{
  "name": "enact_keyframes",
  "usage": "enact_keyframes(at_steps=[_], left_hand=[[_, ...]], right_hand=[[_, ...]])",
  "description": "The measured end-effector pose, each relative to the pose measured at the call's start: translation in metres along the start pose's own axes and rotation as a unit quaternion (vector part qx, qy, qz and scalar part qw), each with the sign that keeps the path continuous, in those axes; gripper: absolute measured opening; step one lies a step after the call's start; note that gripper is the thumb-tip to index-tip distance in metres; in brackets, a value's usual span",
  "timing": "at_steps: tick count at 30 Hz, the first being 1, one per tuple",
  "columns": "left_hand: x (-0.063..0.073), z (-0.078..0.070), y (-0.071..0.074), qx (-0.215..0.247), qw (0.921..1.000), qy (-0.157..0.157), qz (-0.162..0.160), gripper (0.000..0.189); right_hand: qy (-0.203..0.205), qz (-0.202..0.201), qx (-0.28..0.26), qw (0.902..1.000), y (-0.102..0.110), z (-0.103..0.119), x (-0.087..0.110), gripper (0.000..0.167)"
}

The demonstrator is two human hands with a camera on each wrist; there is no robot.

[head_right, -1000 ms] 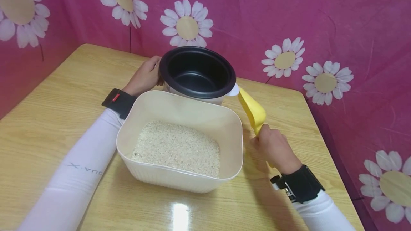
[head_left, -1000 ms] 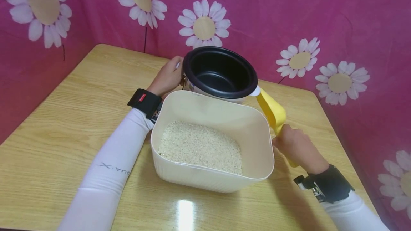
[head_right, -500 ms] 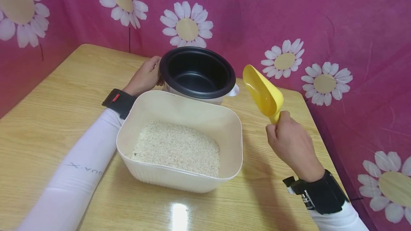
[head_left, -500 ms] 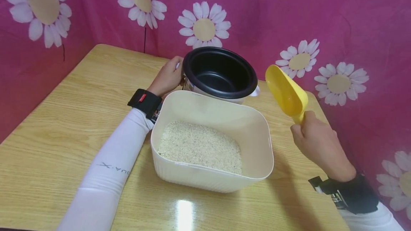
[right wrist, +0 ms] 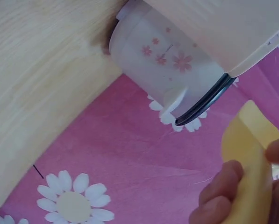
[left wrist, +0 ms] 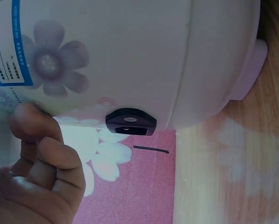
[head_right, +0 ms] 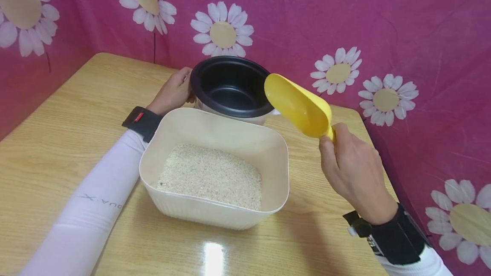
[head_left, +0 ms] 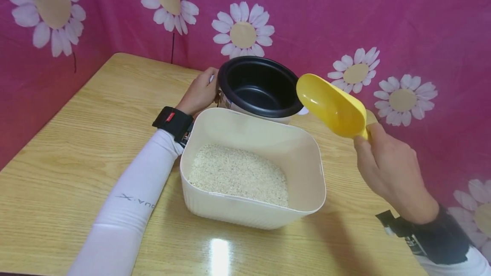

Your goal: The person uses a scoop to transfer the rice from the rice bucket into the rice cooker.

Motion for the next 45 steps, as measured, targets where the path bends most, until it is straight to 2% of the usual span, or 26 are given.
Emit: enact_keyframes(at_steps=[7, 10, 21, 25, 30, 37, 45], left_hand=[[0.002, 0.004, -0.002, 0.005, 1.0000, 0.001, 0.005, 0.045], [0.002, 0.004, -0.002, 0.007, 1.0000, -0.003, 0.002, 0.044], [0.000, 0.008, -0.002, 0.022, 0.9997, -0.012, -0.004, 0.042], [-0.001, 0.008, -0.002, 0.027, 0.9995, -0.017, -0.007, 0.041], [-0.002, 0.008, -0.001, 0.028, 0.9993, -0.024, -0.010, 0.041], [-0.003, 0.009, -0.004, 0.016, 0.9997, -0.018, -0.006, 0.041], [-0.006, 0.009, -0.005, 0.014, 0.9996, -0.016, -0.017, 0.040]], right_hand=[[0.040, -0.009, 0.000, 0.9992, 0.007, 0.015, 0.007, 0.029], [0.048, 0.006, 0.002, 0.9988, 0.008, 0.022, 0.010, 0.031], [0.133, 0.054, 0.049, 0.9884, 0.004, 0.056, 0.011, 0.037], [0.157, 0.067, 0.071, 0.9827, 0.002, 0.067, 0.012, 0.037], [0.167, 0.105, 0.097, 0.9756, -0.002, 0.077, 0.013, 0.033], [0.245, 0.096, 0.116, 0.9576, -0.006, 0.096, 0.014, 0.031], [0.252, 0.158, 0.147, 0.9432, -0.014, 0.105, 0.006, 0.037]])
Point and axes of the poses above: each hand's wrist, its own x-axis away from the middle knuckle, its own y-axis out of the back of the hand, z = x × y, the point moved 6 cm from there along -x, towards the middle knuckle, and after that the axes turned 14 degrees about -z, right-handed, at the moved point
